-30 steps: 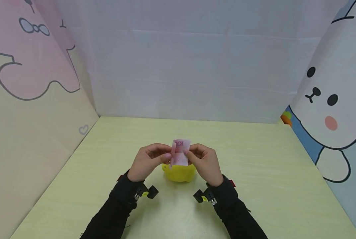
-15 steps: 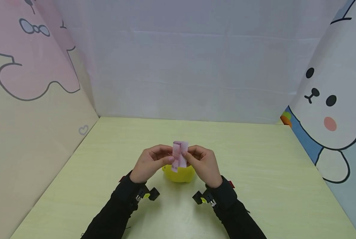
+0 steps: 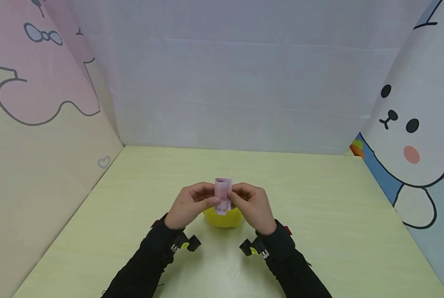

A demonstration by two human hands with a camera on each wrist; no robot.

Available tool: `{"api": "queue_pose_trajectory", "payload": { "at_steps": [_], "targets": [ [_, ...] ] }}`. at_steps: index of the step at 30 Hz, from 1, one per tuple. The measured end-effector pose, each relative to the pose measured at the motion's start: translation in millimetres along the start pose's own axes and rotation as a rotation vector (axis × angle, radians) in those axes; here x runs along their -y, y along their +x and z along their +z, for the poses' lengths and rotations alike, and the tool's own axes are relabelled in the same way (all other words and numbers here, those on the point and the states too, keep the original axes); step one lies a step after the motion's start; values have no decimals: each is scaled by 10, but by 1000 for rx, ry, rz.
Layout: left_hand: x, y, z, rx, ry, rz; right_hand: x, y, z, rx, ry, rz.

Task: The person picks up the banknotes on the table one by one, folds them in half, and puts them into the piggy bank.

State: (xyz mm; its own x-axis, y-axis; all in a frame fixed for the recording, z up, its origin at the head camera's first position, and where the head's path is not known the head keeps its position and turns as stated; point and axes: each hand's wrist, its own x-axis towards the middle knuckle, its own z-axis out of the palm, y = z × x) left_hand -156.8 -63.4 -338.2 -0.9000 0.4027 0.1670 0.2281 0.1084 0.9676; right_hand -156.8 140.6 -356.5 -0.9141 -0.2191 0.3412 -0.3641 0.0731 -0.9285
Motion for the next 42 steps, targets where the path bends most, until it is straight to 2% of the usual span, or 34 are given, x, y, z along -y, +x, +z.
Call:
{"api": "queue_pose_trajectory", "payload": {
  "at_steps": [11,20,42],
  "targets": [
    [23,7,28,-37,-36,42,13,2,11,14,-2,31],
    [-2,2,20,-64,-33,41,49,8,-6,15,15,-27],
    [18,4,45,-68,-27,72,17,-5,77,26,46,-106]
  ]
}}
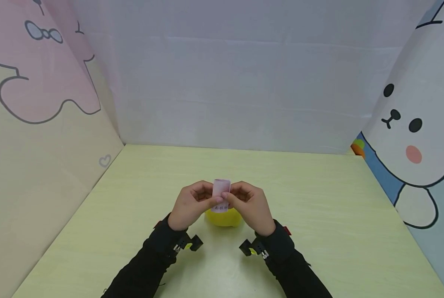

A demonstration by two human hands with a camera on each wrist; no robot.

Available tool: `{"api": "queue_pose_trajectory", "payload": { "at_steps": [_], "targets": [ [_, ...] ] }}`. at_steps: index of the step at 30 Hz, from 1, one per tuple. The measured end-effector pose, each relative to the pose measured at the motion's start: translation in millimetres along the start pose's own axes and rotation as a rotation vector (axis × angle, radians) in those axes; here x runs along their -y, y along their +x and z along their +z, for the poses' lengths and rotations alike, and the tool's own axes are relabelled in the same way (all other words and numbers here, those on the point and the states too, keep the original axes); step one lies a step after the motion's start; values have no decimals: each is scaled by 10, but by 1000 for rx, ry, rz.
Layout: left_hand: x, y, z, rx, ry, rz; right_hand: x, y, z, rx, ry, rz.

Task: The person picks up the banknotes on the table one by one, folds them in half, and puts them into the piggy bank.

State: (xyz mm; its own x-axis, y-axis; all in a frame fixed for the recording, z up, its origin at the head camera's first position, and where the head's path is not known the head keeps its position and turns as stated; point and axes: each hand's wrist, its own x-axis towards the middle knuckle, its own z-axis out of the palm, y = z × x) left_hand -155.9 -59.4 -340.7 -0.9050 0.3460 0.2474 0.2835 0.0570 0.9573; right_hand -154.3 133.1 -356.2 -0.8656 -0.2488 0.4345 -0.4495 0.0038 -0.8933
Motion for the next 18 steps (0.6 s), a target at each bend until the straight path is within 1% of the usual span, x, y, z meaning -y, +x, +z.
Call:
{"api": "queue_pose_trajectory", "payload": {
  "at_steps": [6,11,18],
  "targets": [
    [-12,-3,16,-16,18,-17,-12,-4,9,0,14,-9],
    [-9,-4,23,-26,30,-29,-22,-4,19,-6,2,-17],
    [-8,-5,33,-35,41,-20,-46,-6,24,-8,-2,-46]
  ]
}}
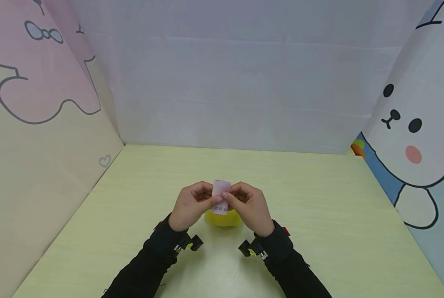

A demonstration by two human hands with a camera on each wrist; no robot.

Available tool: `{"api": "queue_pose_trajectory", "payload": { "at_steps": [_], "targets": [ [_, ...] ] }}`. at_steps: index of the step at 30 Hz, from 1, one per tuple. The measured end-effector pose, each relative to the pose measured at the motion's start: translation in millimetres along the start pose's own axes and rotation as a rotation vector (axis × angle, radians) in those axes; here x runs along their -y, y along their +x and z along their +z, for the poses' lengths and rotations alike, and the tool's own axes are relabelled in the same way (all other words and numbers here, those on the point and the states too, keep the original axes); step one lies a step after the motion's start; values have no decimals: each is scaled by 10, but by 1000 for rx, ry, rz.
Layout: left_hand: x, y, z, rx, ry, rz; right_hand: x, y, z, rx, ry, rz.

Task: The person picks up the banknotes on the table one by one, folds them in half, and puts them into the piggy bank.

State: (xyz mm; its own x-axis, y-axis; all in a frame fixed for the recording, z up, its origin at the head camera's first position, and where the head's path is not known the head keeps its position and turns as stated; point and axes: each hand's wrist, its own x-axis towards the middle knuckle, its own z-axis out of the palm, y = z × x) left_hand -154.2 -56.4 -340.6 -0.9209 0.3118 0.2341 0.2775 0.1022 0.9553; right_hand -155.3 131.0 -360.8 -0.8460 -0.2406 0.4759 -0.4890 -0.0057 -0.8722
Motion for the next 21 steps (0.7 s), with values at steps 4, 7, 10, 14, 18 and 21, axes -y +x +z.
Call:
{"api": "queue_pose_trajectory", "payload": {
  "at_steps": [4,7,10,14,18,21],
  "targets": [
    [4,-2,5,-6,7,-1,-5,-5,1,1,6,-16],
    [7,-3,8,-7,11,4,-4,-8,1,-1,1,-16],
    [10,-2,9,-6,11,13,2,-9,1,-5,-14,-7],
    [16,5,5,-12,9,33,8,-8,-1,-14,-33,6],
    [13,9,-2,-38,31,47,11,-10,2,-13,-30,24],
    [13,6,-6,-60,48,39,13,-13,10,-6,-25,38]
  ]
}}
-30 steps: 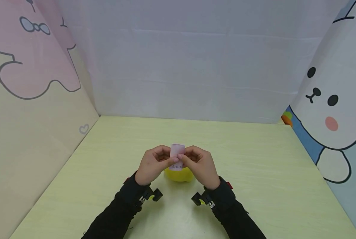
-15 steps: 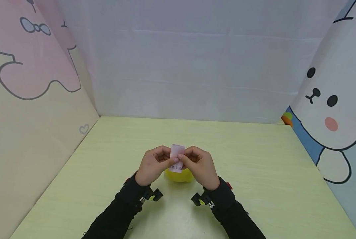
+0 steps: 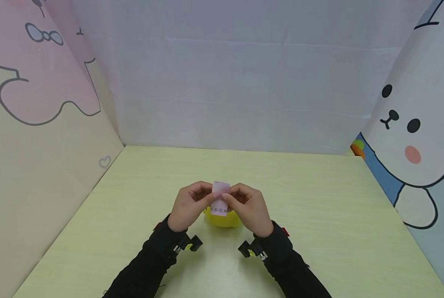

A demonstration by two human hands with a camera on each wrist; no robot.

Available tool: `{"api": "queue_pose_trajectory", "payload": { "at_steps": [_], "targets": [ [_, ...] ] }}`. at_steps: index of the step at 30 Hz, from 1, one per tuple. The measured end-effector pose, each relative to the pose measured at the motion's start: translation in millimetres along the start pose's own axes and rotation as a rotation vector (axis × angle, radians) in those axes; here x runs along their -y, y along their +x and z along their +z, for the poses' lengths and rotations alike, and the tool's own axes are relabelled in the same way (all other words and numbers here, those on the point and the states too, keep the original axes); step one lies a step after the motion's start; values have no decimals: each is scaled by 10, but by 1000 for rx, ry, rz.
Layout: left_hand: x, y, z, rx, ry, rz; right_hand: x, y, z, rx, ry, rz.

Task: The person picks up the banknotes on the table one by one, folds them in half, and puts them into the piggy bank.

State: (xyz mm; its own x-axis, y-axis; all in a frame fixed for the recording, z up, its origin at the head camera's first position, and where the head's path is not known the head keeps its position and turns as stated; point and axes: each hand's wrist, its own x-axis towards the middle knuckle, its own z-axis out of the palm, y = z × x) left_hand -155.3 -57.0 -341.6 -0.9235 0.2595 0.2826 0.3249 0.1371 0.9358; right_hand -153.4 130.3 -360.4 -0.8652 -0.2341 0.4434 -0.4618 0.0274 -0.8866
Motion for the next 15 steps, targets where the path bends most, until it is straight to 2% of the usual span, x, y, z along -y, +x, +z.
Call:
{"api": "queue_pose_trajectory", "payload": {
  "at_steps": [15],
  "targets": [
    [34,-2,14,-33,-12,-10,-9,-1,14,12,8,8]
  ]
}}
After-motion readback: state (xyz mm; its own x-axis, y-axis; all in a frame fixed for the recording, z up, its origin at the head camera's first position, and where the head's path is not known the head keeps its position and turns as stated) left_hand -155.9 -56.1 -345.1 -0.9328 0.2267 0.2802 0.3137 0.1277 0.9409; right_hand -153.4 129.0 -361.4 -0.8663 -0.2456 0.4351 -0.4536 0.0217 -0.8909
